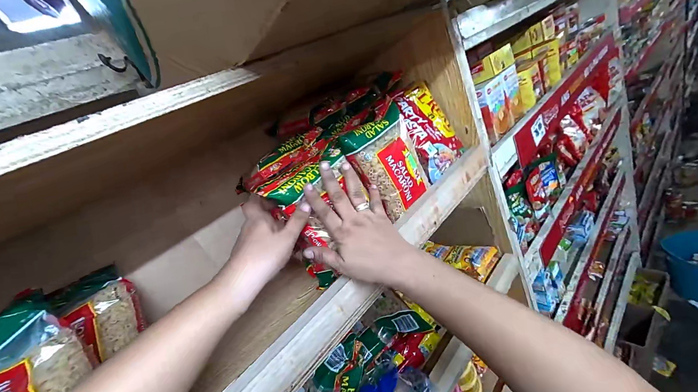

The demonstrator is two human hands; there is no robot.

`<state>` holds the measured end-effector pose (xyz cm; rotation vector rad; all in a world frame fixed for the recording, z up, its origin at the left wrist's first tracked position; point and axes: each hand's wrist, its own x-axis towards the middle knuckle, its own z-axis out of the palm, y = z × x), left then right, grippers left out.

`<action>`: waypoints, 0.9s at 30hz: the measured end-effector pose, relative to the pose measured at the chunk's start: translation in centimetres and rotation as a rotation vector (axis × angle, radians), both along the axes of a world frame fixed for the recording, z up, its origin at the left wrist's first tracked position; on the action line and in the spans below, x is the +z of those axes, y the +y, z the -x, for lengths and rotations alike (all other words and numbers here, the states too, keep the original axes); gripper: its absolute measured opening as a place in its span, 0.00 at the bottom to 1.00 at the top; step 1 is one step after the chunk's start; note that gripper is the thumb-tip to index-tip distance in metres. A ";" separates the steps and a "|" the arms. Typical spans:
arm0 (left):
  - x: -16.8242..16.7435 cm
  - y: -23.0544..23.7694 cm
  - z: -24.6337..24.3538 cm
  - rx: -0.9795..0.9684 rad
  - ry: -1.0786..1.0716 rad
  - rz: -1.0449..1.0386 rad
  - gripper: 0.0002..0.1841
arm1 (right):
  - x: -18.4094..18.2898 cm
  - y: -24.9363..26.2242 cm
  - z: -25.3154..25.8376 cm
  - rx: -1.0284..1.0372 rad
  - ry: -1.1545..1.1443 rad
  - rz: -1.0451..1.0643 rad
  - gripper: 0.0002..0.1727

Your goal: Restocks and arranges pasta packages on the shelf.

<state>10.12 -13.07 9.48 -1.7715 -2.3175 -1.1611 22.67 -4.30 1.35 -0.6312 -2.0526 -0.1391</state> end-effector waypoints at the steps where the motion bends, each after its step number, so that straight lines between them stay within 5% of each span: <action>1: -0.7 -0.7 -0.4 0.002 -0.123 -0.010 0.43 | 0.3 0.3 -0.4 0.016 -0.036 0.020 0.50; 5: -3.0 -1.9 -1.9 -0.063 -0.425 0.089 0.40 | 1.3 1.7 -3.6 0.246 -0.088 -0.003 0.39; 8: -4.4 0.2 -3.3 -0.138 -0.457 0.124 0.36 | 1.1 4.7 -5.8 0.269 0.363 -0.218 0.27; 13: -3.5 2.1 -5.0 -0.081 -0.653 0.086 0.45 | 2.1 9.5 -5.3 -0.012 0.274 0.190 0.51; 21: -4.0 2.8 -5.6 -0.113 -0.826 -0.060 0.47 | 3.2 9.9 -4.0 -0.084 0.245 0.140 0.50; 27: -2.2 -0.4 -4.1 -0.247 -0.676 0.275 0.42 | 2.5 7.2 -5.2 0.082 0.330 0.137 0.47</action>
